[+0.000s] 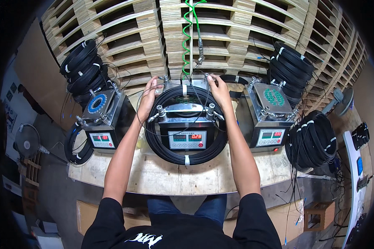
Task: Securing and preparing wire coils using industrial equipment and applying protective covers.
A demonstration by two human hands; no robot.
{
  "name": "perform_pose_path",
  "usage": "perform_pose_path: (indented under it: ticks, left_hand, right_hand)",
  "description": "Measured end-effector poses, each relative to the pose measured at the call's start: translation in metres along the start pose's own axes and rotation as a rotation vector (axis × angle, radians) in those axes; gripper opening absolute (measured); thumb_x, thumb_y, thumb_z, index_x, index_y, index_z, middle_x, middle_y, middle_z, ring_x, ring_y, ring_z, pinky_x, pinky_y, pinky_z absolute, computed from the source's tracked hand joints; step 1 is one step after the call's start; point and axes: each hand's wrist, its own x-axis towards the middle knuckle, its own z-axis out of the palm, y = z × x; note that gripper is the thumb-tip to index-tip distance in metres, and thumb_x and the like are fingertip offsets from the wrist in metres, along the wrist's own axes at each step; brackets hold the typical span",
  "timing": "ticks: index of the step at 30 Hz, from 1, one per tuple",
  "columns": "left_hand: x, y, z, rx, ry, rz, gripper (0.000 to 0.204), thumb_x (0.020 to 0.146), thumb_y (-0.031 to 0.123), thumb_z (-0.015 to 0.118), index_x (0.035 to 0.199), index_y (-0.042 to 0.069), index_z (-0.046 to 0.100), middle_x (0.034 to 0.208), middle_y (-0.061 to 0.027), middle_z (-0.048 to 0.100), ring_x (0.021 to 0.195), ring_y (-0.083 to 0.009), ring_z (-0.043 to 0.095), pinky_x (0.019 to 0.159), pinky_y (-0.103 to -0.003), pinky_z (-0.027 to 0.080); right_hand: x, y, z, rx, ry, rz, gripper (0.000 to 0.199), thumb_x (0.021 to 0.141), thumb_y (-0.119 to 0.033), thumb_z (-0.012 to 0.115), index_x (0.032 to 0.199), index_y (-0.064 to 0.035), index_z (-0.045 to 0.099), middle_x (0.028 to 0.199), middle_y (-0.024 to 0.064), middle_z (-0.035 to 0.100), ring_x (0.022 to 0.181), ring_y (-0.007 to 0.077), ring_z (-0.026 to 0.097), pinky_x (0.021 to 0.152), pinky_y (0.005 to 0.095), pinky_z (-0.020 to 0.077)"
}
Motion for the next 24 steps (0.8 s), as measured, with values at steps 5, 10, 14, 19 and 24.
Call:
perform_pose_path:
  ticks: [5, 10, 14, 19, 24]
  left_hand:
    - [-0.006, 0.003, -0.001, -0.035, -0.02, 0.012, 0.06, 0.105, 0.047, 0.047, 0.149, 0.007, 0.04, 0.136, -0.0144, 0.053, 0.121, -0.0218, 0.057, 0.092, -0.034, 0.054]
    - [-0.004, 0.002, -0.001, -0.098, -0.05, -0.041, 0.06, 0.105, 0.043, 0.048, 0.154, 0.012, 0.033, 0.128, -0.0133, 0.057, 0.117, -0.019, 0.058, 0.095, -0.034, 0.051]
    - [-0.003, 0.003, -0.009, -0.001, -0.101, -0.016, 0.06, 0.105, 0.042, 0.048, 0.157, 0.018, 0.028, 0.116, -0.0088, 0.06, 0.103, -0.0139, 0.057, 0.089, -0.028, 0.047]
    - [-0.007, 0.013, 0.004, 0.031, -0.01, -0.035, 0.057, 0.106, 0.047, 0.041, 0.125, -0.001, 0.064, 0.153, -0.0027, 0.041, 0.12, -0.0135, 0.052, 0.086, -0.023, 0.042]
    - [-0.008, 0.004, -0.004, 0.036, 0.09, -0.101, 0.059, 0.106, 0.052, 0.041, 0.147, 0.01, 0.045, 0.121, -0.0077, 0.059, 0.092, -0.0105, 0.054, 0.079, -0.023, 0.045]
  right_hand:
    - [-0.005, -0.01, 0.002, 0.045, -0.042, 0.041, 0.05, 0.101, -0.041, 0.057, 0.127, 0.0011, 0.061, 0.102, 0.0147, 0.07, 0.09, 0.0194, 0.064, 0.084, 0.0318, 0.0496]
    - [-0.012, -0.023, 0.003, 0.147, 0.022, 0.076, 0.05, 0.102, -0.042, 0.056, 0.129, -0.0013, 0.06, 0.099, 0.0112, 0.069, 0.081, 0.0171, 0.064, 0.071, 0.0293, 0.052]
    - [-0.012, -0.025, 0.006, 0.146, 0.062, 0.085, 0.051, 0.101, -0.044, 0.056, 0.129, -0.0018, 0.059, 0.096, 0.0111, 0.068, 0.076, 0.015, 0.064, 0.067, 0.0294, 0.0517]
    - [-0.001, -0.001, -0.002, -0.038, 0.076, -0.031, 0.052, 0.101, -0.044, 0.055, 0.129, -0.0007, 0.06, 0.1, 0.0141, 0.068, 0.089, 0.0184, 0.066, 0.08, 0.0314, 0.0516]
    - [-0.004, -0.012, 0.001, 0.061, -0.153, 0.04, 0.05, 0.104, -0.041, 0.052, 0.138, -0.0039, 0.055, 0.106, 0.0083, 0.065, 0.092, 0.0146, 0.062, 0.081, 0.0292, 0.0496]
